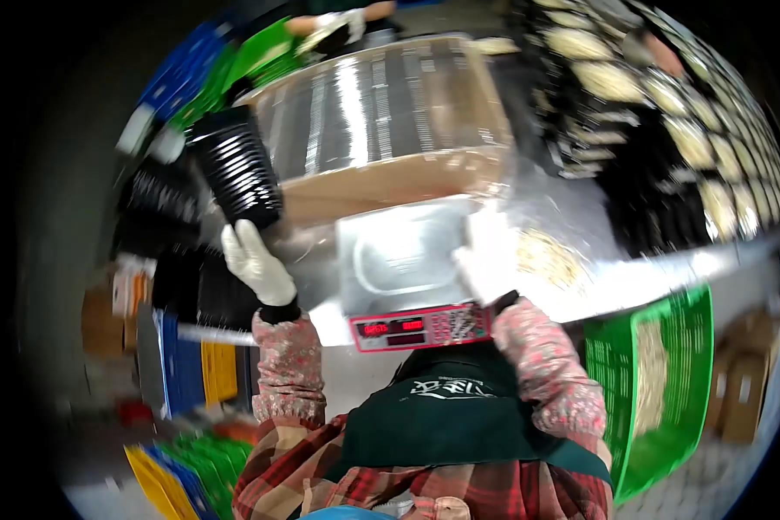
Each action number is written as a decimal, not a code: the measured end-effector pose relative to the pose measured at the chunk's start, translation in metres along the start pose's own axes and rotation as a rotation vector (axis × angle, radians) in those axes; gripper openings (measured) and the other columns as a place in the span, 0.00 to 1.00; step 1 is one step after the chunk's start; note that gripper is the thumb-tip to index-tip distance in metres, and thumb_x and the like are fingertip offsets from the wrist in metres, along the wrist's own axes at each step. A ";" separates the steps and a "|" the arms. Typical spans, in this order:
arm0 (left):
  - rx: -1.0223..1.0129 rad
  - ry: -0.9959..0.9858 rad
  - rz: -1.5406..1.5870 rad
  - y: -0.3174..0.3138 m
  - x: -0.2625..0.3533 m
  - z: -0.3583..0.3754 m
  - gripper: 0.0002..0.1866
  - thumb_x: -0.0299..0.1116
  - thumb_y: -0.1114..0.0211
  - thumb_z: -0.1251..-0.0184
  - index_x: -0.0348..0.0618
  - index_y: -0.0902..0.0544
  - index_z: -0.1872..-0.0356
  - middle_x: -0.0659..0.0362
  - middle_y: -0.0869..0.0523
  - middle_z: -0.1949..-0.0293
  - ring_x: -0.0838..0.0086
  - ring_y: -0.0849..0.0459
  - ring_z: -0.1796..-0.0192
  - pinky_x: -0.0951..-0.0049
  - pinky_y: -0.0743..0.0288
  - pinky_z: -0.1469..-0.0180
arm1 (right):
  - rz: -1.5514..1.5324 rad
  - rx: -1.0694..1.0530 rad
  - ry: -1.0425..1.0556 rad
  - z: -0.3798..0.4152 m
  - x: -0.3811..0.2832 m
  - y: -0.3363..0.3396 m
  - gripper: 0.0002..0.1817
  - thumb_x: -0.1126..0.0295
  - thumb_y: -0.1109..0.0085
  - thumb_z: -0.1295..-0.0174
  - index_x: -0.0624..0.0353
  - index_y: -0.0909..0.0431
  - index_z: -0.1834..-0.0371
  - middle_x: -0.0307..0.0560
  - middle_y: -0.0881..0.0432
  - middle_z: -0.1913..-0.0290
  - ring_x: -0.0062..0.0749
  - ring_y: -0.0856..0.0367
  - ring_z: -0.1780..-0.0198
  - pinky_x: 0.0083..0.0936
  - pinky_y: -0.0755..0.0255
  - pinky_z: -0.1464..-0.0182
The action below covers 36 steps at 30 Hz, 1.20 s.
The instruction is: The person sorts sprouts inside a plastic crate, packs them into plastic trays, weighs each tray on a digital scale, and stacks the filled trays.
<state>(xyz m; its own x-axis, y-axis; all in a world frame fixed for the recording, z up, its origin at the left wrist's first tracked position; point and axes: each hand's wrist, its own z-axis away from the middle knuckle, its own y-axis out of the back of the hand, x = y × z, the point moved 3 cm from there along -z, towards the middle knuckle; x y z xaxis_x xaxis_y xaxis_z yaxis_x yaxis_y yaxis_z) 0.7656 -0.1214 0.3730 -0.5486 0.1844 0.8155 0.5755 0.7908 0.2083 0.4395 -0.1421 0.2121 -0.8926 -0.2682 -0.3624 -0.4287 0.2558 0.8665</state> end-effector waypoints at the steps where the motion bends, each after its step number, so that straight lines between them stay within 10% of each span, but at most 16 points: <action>1: -0.122 -0.066 -0.005 -0.035 -0.001 0.021 0.18 0.34 0.42 0.25 0.31 0.26 0.42 0.50 0.18 0.54 0.67 0.21 0.51 0.67 0.26 0.46 | -0.028 -0.073 0.092 0.020 -0.025 -0.005 0.38 0.56 0.40 0.47 0.59 0.35 0.32 0.61 0.36 0.32 0.59 0.41 0.29 0.59 0.50 0.30; 6: -1.058 -0.671 0.109 -0.196 0.071 0.171 0.10 0.30 0.40 0.34 0.41 0.18 0.55 0.54 0.17 0.60 0.58 0.19 0.52 0.47 0.41 0.29 | -0.542 -0.278 0.715 0.112 -0.059 0.008 0.27 0.49 0.42 0.36 0.49 0.23 0.37 0.52 0.22 0.39 0.52 0.30 0.33 0.53 0.38 0.35; 8: -1.173 -0.847 0.104 -0.239 0.054 0.226 0.10 0.33 0.40 0.35 0.44 0.17 0.55 0.55 0.16 0.62 0.60 0.19 0.53 0.48 0.44 0.27 | -0.739 -0.746 0.232 0.127 -0.026 0.039 0.24 0.49 0.47 0.31 0.49 0.21 0.39 0.53 0.16 0.47 0.51 0.19 0.46 0.43 0.27 0.43; 9: -1.185 -0.954 0.028 -0.256 0.044 0.247 0.11 0.33 0.42 0.35 0.45 0.17 0.55 0.57 0.16 0.62 0.61 0.19 0.54 0.49 0.42 0.29 | -0.671 -0.539 0.163 0.142 -0.004 0.048 0.24 0.50 0.46 0.32 0.50 0.22 0.39 0.53 0.14 0.55 0.52 0.16 0.58 0.38 0.23 0.50; 13: -1.198 -1.190 -0.062 -0.267 0.070 0.293 0.25 0.36 0.36 0.39 0.42 0.23 0.39 0.50 0.19 0.47 0.53 0.33 0.32 0.36 0.53 0.29 | -0.586 -0.285 -0.238 0.215 0.074 0.115 0.22 0.53 0.43 0.33 0.48 0.22 0.39 0.55 0.15 0.53 0.54 0.17 0.54 0.41 0.23 0.49; 15: -1.416 -1.072 0.195 -0.240 0.137 0.321 0.29 0.38 0.31 0.41 0.40 0.25 0.38 0.50 0.20 0.44 0.52 0.29 0.34 0.42 0.45 0.29 | -0.518 -0.236 -0.364 0.262 0.110 0.147 0.21 0.54 0.43 0.34 0.48 0.20 0.41 0.56 0.15 0.53 0.53 0.17 0.54 0.40 0.23 0.49; 16: -1.924 -0.600 0.422 -0.218 0.193 0.339 0.27 0.34 0.32 0.40 0.38 0.25 0.39 0.49 0.20 0.43 0.56 0.24 0.37 0.56 0.34 0.33 | -0.479 -0.223 -0.394 0.282 0.128 0.169 0.21 0.54 0.43 0.34 0.49 0.20 0.42 0.56 0.15 0.53 0.53 0.17 0.54 0.40 0.23 0.49; 18: -2.605 -0.268 0.809 -0.165 0.275 0.393 0.26 0.32 0.39 0.37 0.37 0.28 0.36 0.50 0.26 0.36 0.62 0.29 0.32 0.65 0.39 0.29 | -0.237 -0.511 -0.600 0.314 0.162 0.221 0.20 0.54 0.44 0.34 0.49 0.19 0.43 0.56 0.15 0.53 0.52 0.16 0.54 0.40 0.23 0.49; 19: -2.818 -0.365 0.954 -0.139 0.305 0.419 0.31 0.35 0.40 0.33 0.35 0.35 0.30 0.49 0.29 0.32 0.62 0.31 0.30 0.63 0.41 0.28 | -0.394 -0.114 -0.442 0.340 0.180 0.235 0.20 0.54 0.44 0.34 0.49 0.19 0.43 0.55 0.14 0.54 0.51 0.16 0.54 0.39 0.23 0.49; 21: -3.116 -0.348 1.238 -0.089 0.349 0.472 0.37 0.37 0.38 0.30 0.34 0.43 0.26 0.49 0.27 0.33 0.65 0.31 0.30 0.67 0.40 0.28 | -0.340 -0.111 -0.584 0.364 0.206 0.284 0.19 0.57 0.42 0.35 0.50 0.19 0.43 0.52 0.14 0.55 0.50 0.15 0.55 0.38 0.23 0.49; 22: -3.397 0.071 1.055 -0.068 0.367 0.493 0.37 0.37 0.37 0.30 0.36 0.43 0.25 0.50 0.23 0.37 0.68 0.24 0.35 0.71 0.34 0.33 | -0.315 -0.117 -0.651 0.381 0.221 0.307 0.19 0.59 0.41 0.36 0.50 0.19 0.43 0.52 0.14 0.55 0.50 0.15 0.55 0.38 0.23 0.50; 23: -3.489 -0.357 0.884 -0.063 0.387 0.514 0.37 0.39 0.36 0.30 0.39 0.41 0.25 0.52 0.17 0.45 0.70 0.18 0.45 0.74 0.27 0.42 | -0.264 -0.161 -0.704 0.395 0.233 0.333 0.18 0.60 0.41 0.36 0.49 0.19 0.43 0.53 0.14 0.55 0.49 0.15 0.54 0.38 0.22 0.50; 28: -3.367 -0.480 0.920 -0.071 0.454 0.586 0.31 0.35 0.32 0.45 0.39 0.28 0.38 0.52 0.16 0.57 0.60 0.16 0.57 0.64 0.23 0.55 | -0.333 0.095 -0.923 0.509 0.286 0.382 0.18 0.62 0.40 0.35 0.50 0.19 0.42 0.53 0.13 0.53 0.43 0.14 0.53 0.32 0.22 0.48; 31: -2.915 -0.901 1.328 -0.053 0.479 0.626 0.34 0.25 0.38 0.56 0.36 0.30 0.39 0.51 0.17 0.63 0.55 0.18 0.60 0.59 0.27 0.57 | -0.382 0.126 -1.015 0.563 0.311 0.376 0.18 0.63 0.39 0.34 0.49 0.19 0.41 0.52 0.13 0.53 0.40 0.13 0.53 0.30 0.22 0.48; 36: -1.867 -1.209 1.725 -0.022 0.524 0.663 0.20 0.36 0.42 0.43 0.35 0.20 0.52 0.64 0.24 0.75 0.70 0.23 0.71 0.63 0.29 0.58 | -0.425 0.186 -1.072 0.597 0.340 0.362 0.17 0.64 0.39 0.34 0.49 0.19 0.42 0.52 0.14 0.52 0.40 0.14 0.54 0.30 0.23 0.50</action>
<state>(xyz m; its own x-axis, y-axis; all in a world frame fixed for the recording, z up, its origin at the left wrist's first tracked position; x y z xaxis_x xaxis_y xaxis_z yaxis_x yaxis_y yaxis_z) 0.0639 0.3446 0.4378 0.8786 0.1961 0.4354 -0.0947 -0.8222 0.5613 -0.1024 0.4138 0.1982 -0.2953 0.5338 -0.7924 -0.6559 0.4897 0.5744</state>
